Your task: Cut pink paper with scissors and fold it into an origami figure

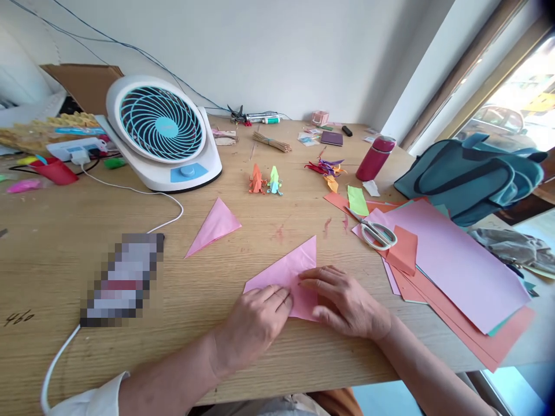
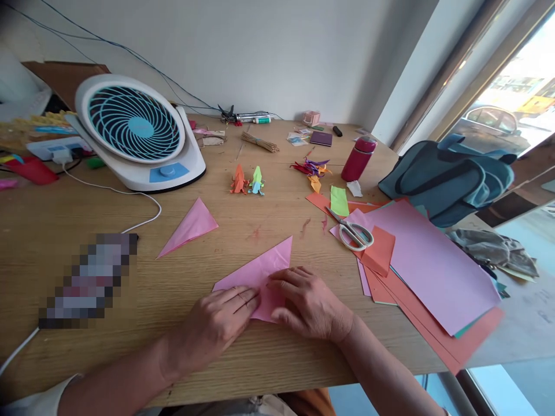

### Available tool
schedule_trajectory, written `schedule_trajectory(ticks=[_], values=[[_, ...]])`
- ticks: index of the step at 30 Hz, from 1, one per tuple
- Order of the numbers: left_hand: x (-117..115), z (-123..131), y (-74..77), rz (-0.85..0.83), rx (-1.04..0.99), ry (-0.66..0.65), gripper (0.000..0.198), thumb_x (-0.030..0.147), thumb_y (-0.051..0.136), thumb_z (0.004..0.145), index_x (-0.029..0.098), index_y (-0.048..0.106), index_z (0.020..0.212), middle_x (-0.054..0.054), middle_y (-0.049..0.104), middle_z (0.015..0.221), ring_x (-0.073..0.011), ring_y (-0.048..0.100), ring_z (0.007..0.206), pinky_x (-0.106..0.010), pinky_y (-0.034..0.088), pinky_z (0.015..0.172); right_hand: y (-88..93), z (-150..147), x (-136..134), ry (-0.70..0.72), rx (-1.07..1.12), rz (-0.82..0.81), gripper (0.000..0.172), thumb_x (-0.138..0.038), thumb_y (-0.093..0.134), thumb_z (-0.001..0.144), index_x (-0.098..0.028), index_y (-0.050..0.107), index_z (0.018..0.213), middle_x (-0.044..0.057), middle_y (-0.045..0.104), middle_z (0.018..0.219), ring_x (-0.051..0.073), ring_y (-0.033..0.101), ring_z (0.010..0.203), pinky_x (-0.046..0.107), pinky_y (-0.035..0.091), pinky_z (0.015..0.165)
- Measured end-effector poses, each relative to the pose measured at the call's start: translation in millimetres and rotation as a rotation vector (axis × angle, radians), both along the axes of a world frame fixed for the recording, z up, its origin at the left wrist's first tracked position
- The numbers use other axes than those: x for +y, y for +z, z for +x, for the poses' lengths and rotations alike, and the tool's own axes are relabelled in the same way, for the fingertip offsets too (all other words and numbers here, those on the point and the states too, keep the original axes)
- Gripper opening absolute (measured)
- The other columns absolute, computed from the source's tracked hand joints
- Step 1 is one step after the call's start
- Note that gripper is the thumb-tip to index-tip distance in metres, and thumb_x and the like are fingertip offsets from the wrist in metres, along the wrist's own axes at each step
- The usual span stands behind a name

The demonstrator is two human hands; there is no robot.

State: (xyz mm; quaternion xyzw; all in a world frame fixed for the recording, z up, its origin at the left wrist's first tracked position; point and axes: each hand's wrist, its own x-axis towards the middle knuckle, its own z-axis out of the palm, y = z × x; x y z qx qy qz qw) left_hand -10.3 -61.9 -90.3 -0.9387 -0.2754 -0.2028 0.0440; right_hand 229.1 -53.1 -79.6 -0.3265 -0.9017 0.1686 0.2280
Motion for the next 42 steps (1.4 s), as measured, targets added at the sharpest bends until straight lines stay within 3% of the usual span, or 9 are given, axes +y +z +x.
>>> schedule_trajectory(ticks=[3, 5, 10, 14, 19, 22, 28, 35, 42], values=[[1.1, -1.1, 1.5, -0.042, -0.027, 0.043, 0.022, 0.013, 0.044, 0.095, 0.016, 0.065, 0.102, -0.008, 0.071, 0.091, -0.0199, 0.068, 0.089, -0.032, 0.055, 0.081, 5.3, -5.2, -4.6, 0.079, -0.044, -0.021, 0.064, -0.065, 0.046, 0.092, -0.015, 0.056, 0.13, 0.018, 0.063, 0.127, 0.031, 0.055, 0.122, 0.048, 0.045, 0.102], [1.3, -1.3, 0.9, -0.054, -0.045, 0.063, 0.02, 0.013, 0.045, 0.095, 0.016, 0.065, 0.098, -0.007, 0.07, 0.088, -0.0195, 0.068, 0.086, -0.032, 0.055, 0.079, 4.4, -7.2, -6.3, 0.09, -0.092, -0.005, 0.068, -0.066, 0.051, 0.089, -0.015, 0.055, 0.132, 0.018, 0.061, 0.131, 0.032, 0.054, 0.125, 0.049, 0.042, 0.105], [-0.2, 0.1, -2.3, -0.081, -0.046, 0.082, 0.019, 0.011, 0.047, 0.094, 0.016, 0.065, 0.098, -0.007, 0.07, 0.087, -0.0198, 0.068, 0.085, -0.031, 0.055, 0.075, -8.4, -9.0, -5.9, 0.04, -0.145, 0.148, 0.03, -0.03, 0.05, 0.098, -0.016, 0.061, 0.121, 0.014, 0.066, 0.128, 0.026, 0.061, 0.118, 0.045, 0.046, 0.103], [5.7, -4.0, 3.6, -0.196, -0.064, 0.041, 0.021, 0.012, 0.049, 0.094, 0.017, 0.066, 0.104, -0.007, 0.072, 0.094, -0.0196, 0.068, 0.092, -0.03, 0.054, 0.08, -12.9, -10.1, -4.9, 0.036, -0.083, 0.188, 0.025, -0.016, 0.047, 0.096, -0.014, 0.064, 0.113, 0.014, 0.068, 0.124, 0.025, 0.064, 0.115, 0.04, 0.053, 0.094], [25.9, -20.7, 23.2, -0.582, -0.048, -0.006, 0.026, 0.015, 0.06, 0.088, 0.023, 0.067, 0.111, -0.002, 0.073, 0.111, -0.0182, 0.066, 0.102, -0.028, 0.051, 0.089, -11.1, -8.1, -1.8, 0.026, -0.008, 0.131, 0.022, -0.012, 0.048, 0.094, -0.016, 0.064, 0.109, 0.013, 0.071, 0.118, 0.022, 0.064, 0.116, 0.037, 0.053, 0.094], [36.4, -31.1, 30.9, -0.701, -0.052, -0.006, 0.034, 0.012, 0.062, 0.084, 0.023, 0.068, 0.116, -0.002, 0.072, 0.117, -0.0179, 0.065, 0.108, -0.028, 0.048, 0.095, -11.5, -3.8, 1.4, 0.019, 0.018, 0.084, 0.025, -0.009, 0.049, 0.092, -0.017, 0.065, 0.11, 0.012, 0.072, 0.116, 0.021, 0.065, 0.115, 0.036, 0.054, 0.093], [47.9, -44.0, 36.5, -0.785, -0.09, 0.018, 0.039, 0.002, 0.064, 0.077, 0.023, 0.071, 0.109, -0.001, 0.072, 0.115, -0.0154, 0.065, 0.106, -0.024, 0.047, 0.091, -11.2, 3.5, 3.7, 0.006, 0.026, 0.031, 0.029, -0.006, 0.052, 0.089, -0.02, 0.066, 0.11, 0.01, 0.069, 0.122, 0.021, 0.065, 0.114, 0.037, 0.054, 0.093], [54.0, -51.8, 38.8, -0.903, -0.089, 0.015, 0.016, 0.009, 0.065, 0.081, 0.02, 0.071, 0.092, 0.0, 0.07, 0.098, -0.0134, 0.064, 0.088, -0.021, 0.045, 0.077, -13.6, 5.4, 5.1, -0.007, 0.079, -0.027, 0.025, -0.007, 0.053, 0.09, -0.02, 0.066, 0.107, 0.009, 0.07, 0.12, 0.019, 0.065, 0.111, 0.036, 0.054, 0.093], [53.9, -52.8, 34.3, -0.886, -0.102, -0.001, 0.015, 0.005, 0.06, 0.082, 0.018, 0.068, 0.085, -0.001, 0.068, 0.096, -0.0135, 0.062, 0.087, -0.021, 0.043, 0.076, -10.9, 4.5, 5.7, -0.003, 0.078, -0.036, 0.021, -0.007, 0.055, 0.089, -0.021, 0.065, 0.102, 0.009, 0.07, 0.117, 0.02, 0.065, 0.109, 0.037, 0.052, 0.09]])
